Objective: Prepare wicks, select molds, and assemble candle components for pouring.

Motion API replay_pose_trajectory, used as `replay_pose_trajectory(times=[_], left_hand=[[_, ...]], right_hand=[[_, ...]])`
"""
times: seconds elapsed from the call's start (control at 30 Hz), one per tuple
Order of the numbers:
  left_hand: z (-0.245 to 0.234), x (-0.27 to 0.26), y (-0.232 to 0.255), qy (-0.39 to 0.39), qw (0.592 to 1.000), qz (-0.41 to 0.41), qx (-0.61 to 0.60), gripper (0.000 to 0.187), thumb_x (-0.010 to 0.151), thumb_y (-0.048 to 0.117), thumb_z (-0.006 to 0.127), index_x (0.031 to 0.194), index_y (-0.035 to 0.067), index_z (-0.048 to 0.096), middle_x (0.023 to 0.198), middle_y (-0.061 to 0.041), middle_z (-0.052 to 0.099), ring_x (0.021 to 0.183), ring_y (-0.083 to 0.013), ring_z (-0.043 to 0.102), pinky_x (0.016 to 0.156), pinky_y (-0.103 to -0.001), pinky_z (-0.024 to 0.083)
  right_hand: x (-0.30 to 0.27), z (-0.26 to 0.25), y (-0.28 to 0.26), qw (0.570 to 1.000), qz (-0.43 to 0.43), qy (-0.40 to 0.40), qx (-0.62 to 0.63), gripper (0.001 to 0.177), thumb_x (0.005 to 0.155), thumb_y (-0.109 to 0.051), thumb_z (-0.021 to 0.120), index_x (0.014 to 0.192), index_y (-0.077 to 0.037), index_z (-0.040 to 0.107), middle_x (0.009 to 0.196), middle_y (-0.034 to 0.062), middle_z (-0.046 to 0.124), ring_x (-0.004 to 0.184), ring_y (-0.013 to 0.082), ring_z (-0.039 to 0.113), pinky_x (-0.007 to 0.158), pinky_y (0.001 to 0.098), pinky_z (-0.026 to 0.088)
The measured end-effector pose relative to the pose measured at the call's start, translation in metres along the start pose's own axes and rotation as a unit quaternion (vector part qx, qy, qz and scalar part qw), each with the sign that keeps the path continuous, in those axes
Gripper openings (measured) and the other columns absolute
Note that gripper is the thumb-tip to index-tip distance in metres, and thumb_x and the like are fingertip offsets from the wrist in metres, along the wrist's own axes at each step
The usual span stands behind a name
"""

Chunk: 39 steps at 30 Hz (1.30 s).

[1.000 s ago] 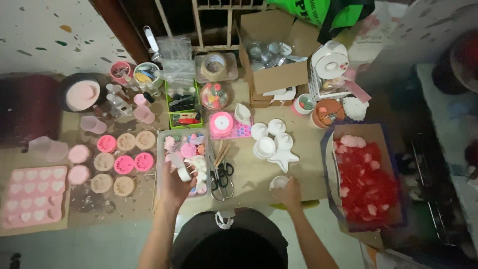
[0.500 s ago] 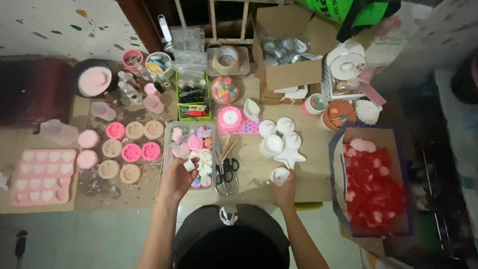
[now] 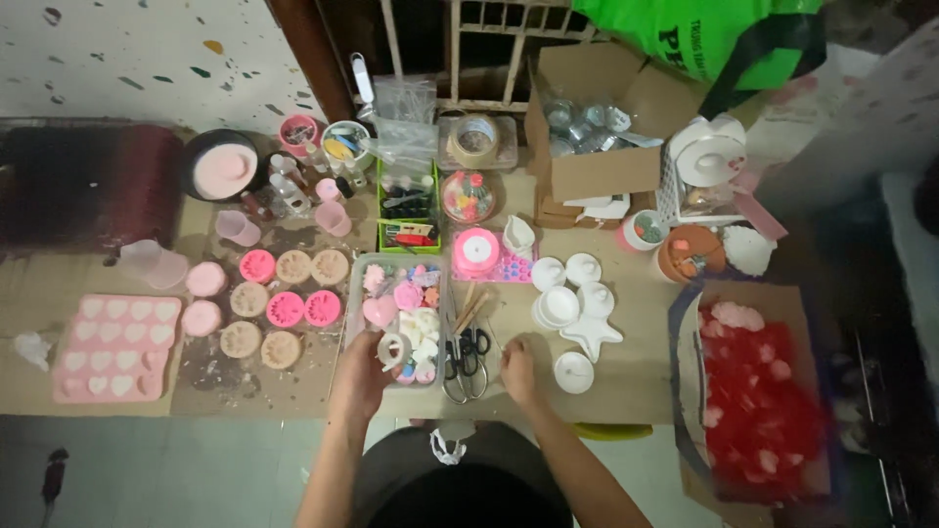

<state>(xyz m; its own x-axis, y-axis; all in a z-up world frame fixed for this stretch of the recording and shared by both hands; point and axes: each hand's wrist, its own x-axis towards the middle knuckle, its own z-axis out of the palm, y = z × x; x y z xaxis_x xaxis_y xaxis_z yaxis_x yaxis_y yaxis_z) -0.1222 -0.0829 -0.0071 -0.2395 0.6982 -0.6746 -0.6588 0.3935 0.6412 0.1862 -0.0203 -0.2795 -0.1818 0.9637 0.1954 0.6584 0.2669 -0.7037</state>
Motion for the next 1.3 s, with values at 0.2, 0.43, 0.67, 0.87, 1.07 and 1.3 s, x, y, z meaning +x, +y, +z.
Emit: replay_pose_trajectory(times=[0.2, 0.43, 0.67, 0.87, 1.07, 1.3], left_hand=[[-0.023, 0.011, -0.017, 0.012, 0.999, -0.013, 0.028, 0.028, 0.099, 0.036, 0.049, 0.105, 0.012, 0.063, 0.089, -0.005, 0.066, 0.072, -0.0169, 0.059, 0.056, -0.032, 0.044], [0.043, -0.015, 0.015, -0.191, 0.976, 0.011, 0.107, 0.042, 0.088, 0.012, 0.049, 0.126, 0.010, 0.066, 0.096, -0.002, 0.067, 0.076, -0.0110, 0.065, 0.066, -0.026, 0.054], [0.080, 0.004, 0.006, -0.368, 0.924, -0.048, 0.091, 0.030, 0.098, 0.021, 0.060, 0.123, 0.004, 0.066, 0.095, -0.007, 0.066, 0.074, -0.0156, 0.064, 0.066, -0.026, 0.052], [0.092, -0.003, -0.001, -0.494, 0.865, -0.078, -0.052, 0.028, 0.100, 0.021, 0.067, 0.121, 0.006, 0.057, 0.090, -0.010, 0.065, 0.060, -0.0122, 0.055, 0.048, -0.023, 0.042], [0.120, -0.035, -0.011, -0.440, 0.892, -0.092, -0.053, 0.046, 0.090, 0.019, 0.067, 0.133, 0.014, 0.050, 0.091, -0.007, 0.065, 0.059, -0.0111, 0.054, 0.047, -0.022, 0.037], [0.140, -0.058, 0.005, -0.462, 0.865, -0.134, -0.141, 0.037, 0.096, 0.030, 0.064, 0.128, 0.019, 0.049, 0.081, -0.003, 0.058, 0.046, -0.0138, 0.046, 0.043, -0.026, 0.033]], right_hand=[[0.009, 0.028, 0.023, 0.960, 0.235, -0.010, 0.153, 0.011, 0.097, -0.008, 0.057, 0.095, 0.003, 0.059, 0.089, 0.0248, 0.057, 0.081, 0.0429, 0.057, 0.072, 0.0497, 0.047], [0.047, -0.119, -0.120, 0.925, 0.162, -0.249, 0.235, 0.010, 0.097, -0.015, 0.058, 0.102, -0.008, 0.062, 0.087, 0.0031, 0.067, 0.075, 0.0117, 0.065, 0.065, 0.0265, 0.053], [0.056, -0.225, -0.174, 0.778, 0.227, -0.385, 0.441, 0.012, 0.096, -0.013, 0.068, 0.102, -0.002, 0.066, 0.082, 0.0020, 0.066, 0.074, 0.0111, 0.063, 0.063, 0.0250, 0.045], [0.074, -0.260, -0.202, 0.739, 0.281, -0.293, 0.537, 0.017, 0.092, -0.010, 0.066, 0.108, -0.004, 0.063, 0.087, 0.0040, 0.066, 0.076, 0.0147, 0.065, 0.068, 0.0320, 0.053], [0.057, -0.223, -0.257, 0.752, 0.223, -0.121, 0.609, 0.025, 0.092, -0.006, 0.065, 0.117, -0.006, 0.061, 0.099, 0.0054, 0.064, 0.080, 0.0161, 0.063, 0.066, 0.0312, 0.049], [0.045, -0.220, -0.270, 0.844, 0.081, 0.138, 0.511, 0.009, 0.097, -0.001, 0.068, 0.103, -0.003, 0.063, 0.110, 0.0068, 0.067, 0.083, 0.0133, 0.060, 0.070, 0.0292, 0.050]])
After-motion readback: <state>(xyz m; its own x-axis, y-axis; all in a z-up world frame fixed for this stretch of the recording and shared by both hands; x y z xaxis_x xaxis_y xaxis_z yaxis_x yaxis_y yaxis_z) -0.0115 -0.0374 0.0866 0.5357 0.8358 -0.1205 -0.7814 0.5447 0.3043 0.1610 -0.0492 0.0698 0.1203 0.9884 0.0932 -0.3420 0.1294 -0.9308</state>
